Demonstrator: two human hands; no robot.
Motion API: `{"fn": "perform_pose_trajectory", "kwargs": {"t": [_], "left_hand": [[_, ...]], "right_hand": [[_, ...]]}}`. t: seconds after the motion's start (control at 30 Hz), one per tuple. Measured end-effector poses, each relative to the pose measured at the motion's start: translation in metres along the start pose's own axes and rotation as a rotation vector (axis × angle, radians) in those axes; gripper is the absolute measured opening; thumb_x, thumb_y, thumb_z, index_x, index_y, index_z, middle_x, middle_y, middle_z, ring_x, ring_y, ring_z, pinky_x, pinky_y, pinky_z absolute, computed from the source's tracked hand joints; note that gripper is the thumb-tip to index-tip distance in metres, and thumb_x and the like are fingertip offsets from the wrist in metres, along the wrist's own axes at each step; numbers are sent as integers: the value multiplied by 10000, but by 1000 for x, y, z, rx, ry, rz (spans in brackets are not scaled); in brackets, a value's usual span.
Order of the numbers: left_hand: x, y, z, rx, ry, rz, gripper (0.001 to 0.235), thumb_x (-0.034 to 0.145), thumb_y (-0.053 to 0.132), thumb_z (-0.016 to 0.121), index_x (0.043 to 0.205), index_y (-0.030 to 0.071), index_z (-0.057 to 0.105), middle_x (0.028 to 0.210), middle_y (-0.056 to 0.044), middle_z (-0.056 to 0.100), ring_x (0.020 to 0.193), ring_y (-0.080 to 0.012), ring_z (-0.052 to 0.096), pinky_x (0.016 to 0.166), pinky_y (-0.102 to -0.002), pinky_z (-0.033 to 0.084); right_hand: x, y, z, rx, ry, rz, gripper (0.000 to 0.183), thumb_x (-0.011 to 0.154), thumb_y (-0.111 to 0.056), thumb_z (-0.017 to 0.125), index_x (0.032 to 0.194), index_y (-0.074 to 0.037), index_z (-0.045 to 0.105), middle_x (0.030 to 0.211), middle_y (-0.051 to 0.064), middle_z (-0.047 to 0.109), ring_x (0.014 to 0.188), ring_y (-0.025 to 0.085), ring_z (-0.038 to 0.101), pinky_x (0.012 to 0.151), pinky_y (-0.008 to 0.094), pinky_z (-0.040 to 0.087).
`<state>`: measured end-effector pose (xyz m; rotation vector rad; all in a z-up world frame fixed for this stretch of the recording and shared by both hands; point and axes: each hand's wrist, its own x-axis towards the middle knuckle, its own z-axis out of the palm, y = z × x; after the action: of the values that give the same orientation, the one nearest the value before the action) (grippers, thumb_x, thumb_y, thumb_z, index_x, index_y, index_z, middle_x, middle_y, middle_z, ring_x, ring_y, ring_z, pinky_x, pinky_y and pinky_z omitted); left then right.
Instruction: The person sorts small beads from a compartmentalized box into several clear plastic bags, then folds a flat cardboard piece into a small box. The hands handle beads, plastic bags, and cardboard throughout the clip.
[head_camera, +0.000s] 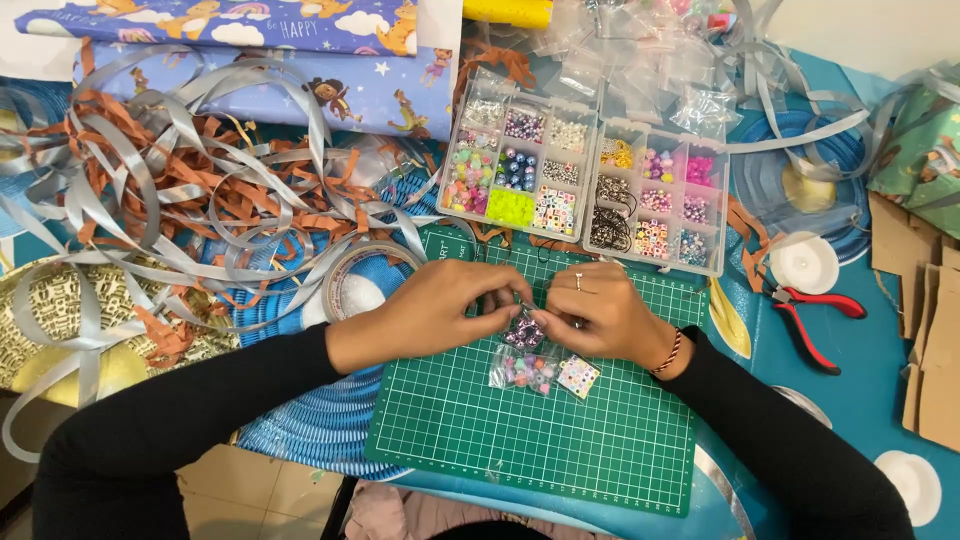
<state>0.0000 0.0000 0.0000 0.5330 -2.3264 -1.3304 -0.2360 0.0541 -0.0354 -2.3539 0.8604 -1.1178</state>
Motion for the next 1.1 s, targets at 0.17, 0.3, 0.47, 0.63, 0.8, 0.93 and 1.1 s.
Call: {"fn": "perform_pose_trajectory", "kwargs": {"t": [0.17,0.3,0.47,0.63,0.8,0.93,1.1], "left_hand": [[-1,1,0,23,-6,-7,191,951,111,626,1116,39,691,864,-149,760,734,-296,740,634,-389,588],[-1,0,1,28,-19,-10,191,955,106,618,1121,38,685,872,-156,759,741,-301,739,639,-397,589],[1,0,1,17,-17,-28,190,949,107,625,1117,41,684,866,-151,761,734,-294,737,638,-393,589],[0,1,-1,24,-24,-25,181,949,111,625,1111,49,680,859,-136,763,733,-283,738,637,-385,590],[1,2,-1,32,-35,-26,183,949,113,623,1110,49,681,858,-134,765,732,-288,739,637,-388,591],[1,2,-1,22,-46,-51,183,951,117,620,1112,60,685,862,-123,767,733,-283,738,646,-388,585],[1,3,-1,24,-38,-53,184,947,106,626,1114,59,688,870,-121,771,741,-285,742,649,-393,583]], "right_hand": [[-3,1,1,-13,-16,18,487,987,-193,633,536,-129,461,450,36,410,387,230,445,392,331,393],[-1,-2,0,-27,-16,7,485,986,-188,640,540,-124,461,456,45,410,388,240,450,391,344,394],[-1,-1,0,-26,-17,-3,485,983,-183,640,538,-122,459,453,49,408,387,247,448,388,342,401],[2,-4,-2,-13,-48,0,481,978,-165,634,535,-118,455,449,52,405,390,253,454,392,345,417],[1,-3,-2,-3,-52,-2,476,979,-179,636,536,-120,472,447,50,421,391,247,471,399,343,432],[3,-4,-2,7,-46,1,478,972,-172,639,528,-119,471,445,52,418,390,259,477,396,352,436],[3,-5,-2,24,-50,2,477,969,-158,641,527,-116,464,444,53,426,390,248,476,397,341,431]]}}
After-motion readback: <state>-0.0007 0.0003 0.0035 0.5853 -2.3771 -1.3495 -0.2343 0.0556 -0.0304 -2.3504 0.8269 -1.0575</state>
